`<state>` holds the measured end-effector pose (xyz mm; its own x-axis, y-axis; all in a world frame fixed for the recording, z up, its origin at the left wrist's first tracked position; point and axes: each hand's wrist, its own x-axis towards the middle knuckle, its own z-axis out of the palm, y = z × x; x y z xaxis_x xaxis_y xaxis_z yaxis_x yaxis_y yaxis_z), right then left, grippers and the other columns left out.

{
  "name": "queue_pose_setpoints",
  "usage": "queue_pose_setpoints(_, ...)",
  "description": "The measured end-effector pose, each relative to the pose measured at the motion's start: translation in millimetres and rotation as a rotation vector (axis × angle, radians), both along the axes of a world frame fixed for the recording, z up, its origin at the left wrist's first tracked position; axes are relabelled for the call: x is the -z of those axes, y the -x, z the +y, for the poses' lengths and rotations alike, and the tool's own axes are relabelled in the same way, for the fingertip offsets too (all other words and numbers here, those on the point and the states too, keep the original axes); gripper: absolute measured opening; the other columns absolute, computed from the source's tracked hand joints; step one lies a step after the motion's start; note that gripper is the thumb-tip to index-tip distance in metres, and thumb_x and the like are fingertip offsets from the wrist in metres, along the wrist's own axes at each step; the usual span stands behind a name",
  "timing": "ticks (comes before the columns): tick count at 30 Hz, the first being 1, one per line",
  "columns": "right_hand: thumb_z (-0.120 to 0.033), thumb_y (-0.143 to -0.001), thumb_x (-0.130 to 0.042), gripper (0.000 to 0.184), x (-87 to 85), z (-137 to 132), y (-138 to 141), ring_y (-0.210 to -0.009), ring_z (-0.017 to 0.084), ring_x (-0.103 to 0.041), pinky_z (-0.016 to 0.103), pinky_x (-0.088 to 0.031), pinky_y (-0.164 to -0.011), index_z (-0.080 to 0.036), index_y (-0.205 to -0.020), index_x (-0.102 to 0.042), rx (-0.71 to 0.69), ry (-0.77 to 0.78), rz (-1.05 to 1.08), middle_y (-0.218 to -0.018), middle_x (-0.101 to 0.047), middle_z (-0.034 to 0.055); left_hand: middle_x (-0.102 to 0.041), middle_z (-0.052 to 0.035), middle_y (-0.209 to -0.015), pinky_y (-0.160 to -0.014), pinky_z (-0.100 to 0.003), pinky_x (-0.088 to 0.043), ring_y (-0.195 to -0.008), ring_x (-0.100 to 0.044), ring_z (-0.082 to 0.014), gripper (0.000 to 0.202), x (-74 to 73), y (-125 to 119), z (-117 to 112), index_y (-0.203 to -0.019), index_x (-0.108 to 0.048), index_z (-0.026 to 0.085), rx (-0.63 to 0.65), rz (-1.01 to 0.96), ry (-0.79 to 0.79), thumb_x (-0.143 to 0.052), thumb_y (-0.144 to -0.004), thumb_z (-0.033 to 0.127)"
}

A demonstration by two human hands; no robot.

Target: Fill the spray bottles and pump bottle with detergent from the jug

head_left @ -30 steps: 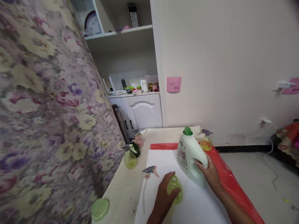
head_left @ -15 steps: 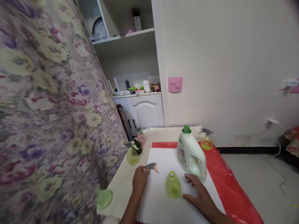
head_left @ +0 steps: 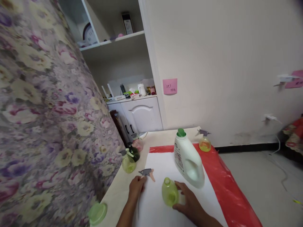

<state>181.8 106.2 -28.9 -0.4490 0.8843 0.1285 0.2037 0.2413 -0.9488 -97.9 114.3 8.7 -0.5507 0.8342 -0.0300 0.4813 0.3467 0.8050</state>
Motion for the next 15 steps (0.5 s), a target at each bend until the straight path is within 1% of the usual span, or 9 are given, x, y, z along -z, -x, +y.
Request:
queue_pose_setpoints(2,-0.016,-0.060,-0.071,0.076,-1.6,-2,0,-0.120,0.027,-0.052,0.038,-0.042,-0.100,-0.023,-0.132,-0.046,-0.007,-0.009,0.014,-0.130,-0.056,0.0083,-0.049,0.0052,-0.041,-0.041,-0.024,-0.036,-0.038,-0.050,-0.0132,0.025,-7.1,-8,-8,-0.057,-0.050,0.020,-0.025,-0.257,-0.087,-0.060,-0.073,0.037)
queue_pose_setpoints(4,-0.016,-0.061,-0.070,0.074,-1.3,-4,-1,-0.120,0.027,-0.052,0.038,-0.042,-0.100,-0.025,-0.131,-0.048,-0.003,-0.017,0.025,-0.129,-0.057,0.0068,-0.056,0.0028,-0.049,-0.041,-0.021,-0.039,-0.040,-0.052,-0.0108,0.021,-16.8,-18,-18,-0.063,-0.057,0.017,-0.046,-0.512,-0.180,-0.064,-0.073,0.034)
queue_pose_setpoints(6,-0.016,-0.061,-0.070,0.074,1.8,-3,0,-0.120,0.028,-0.052,0.039,-0.042,-0.100,-0.025,-0.130,-0.049,0.002,-0.020,0.033,-0.128,-0.058,0.0062,-0.064,-0.0008,-0.059,-0.046,-0.020,-0.046,-0.046,-0.057,-0.0097,0.011,-28.4,-30,-26,-0.070,-0.062,0.015,-0.052,-0.730,-0.269,-0.066,-0.073,0.025)
queue_pose_setpoints(8,-0.017,-0.059,-0.071,0.075,6.9,0,1,-0.120,0.029,-0.052,0.040,-0.041,-0.101,-0.025,-0.131,-0.049,-0.003,-0.027,0.041,-0.129,-0.058,0.0065,-0.069,-0.0035,-0.068,-0.054,-0.020,-0.052,-0.053,-0.062,-0.0095,0.002,-40.8,-42,-34,-0.076,-0.065,0.014,-0.051,-0.909,-0.354,-0.064,-0.075,0.016)
queue_pose_setpoints(10,-0.016,-0.057,-0.073,0.080,12.4,4,4,-0.123,0.031,-0.050,0.042,-0.039,-0.104,-0.025,-0.132,-0.048,-0.015,-0.037,0.050,-0.132,-0.056,0.0074,-0.071,-0.0056,-0.075,-0.061,-0.020,-0.055,-0.060,-0.066,-0.0101,0.010,-53.7,-54,-40,-0.080,-0.067,0.014,-0.038,-1.033,-0.420,-0.059,-0.079,0.008)
queue_pose_setpoints(12,-0.015,-0.054,-0.075,0.086,16.9,8,8,-0.127,0.032,-0.047,0.045,-0.034,-0.108,-0.025,-0.135,-0.045,-0.037,-0.045,0.058,-0.136,-0.054,0.0086,-0.073,-0.0076,-0.080,-0.064,-0.021,-0.057,-0.065,-0.068,-0.0110,0.015,-68.0,-64,-44,-0.083,-0.068,0.013,-0.017,-1.132,-0.477,-0.056,-0.080,0.004)
queue_pose_setpoints(15,-0.014,-0.053,-0.075,0.092,21.0,12,14,-0.133,0.032,-0.041,0.046,-0.028,-0.113,-0.023,-0.138,-0.041,-0.047,-0.040,0.072,-0.143,-0.048,0.0108,-0.073,-0.0090,-0.083,-0.066,-0.022,-0.057,-0.068,-0.068,-0.0121,0.015,-93.5,-77,-51,-0.082,-0.069,0.012,0.024,-1.242,-0.601,-0.059,-0.079,0.002)
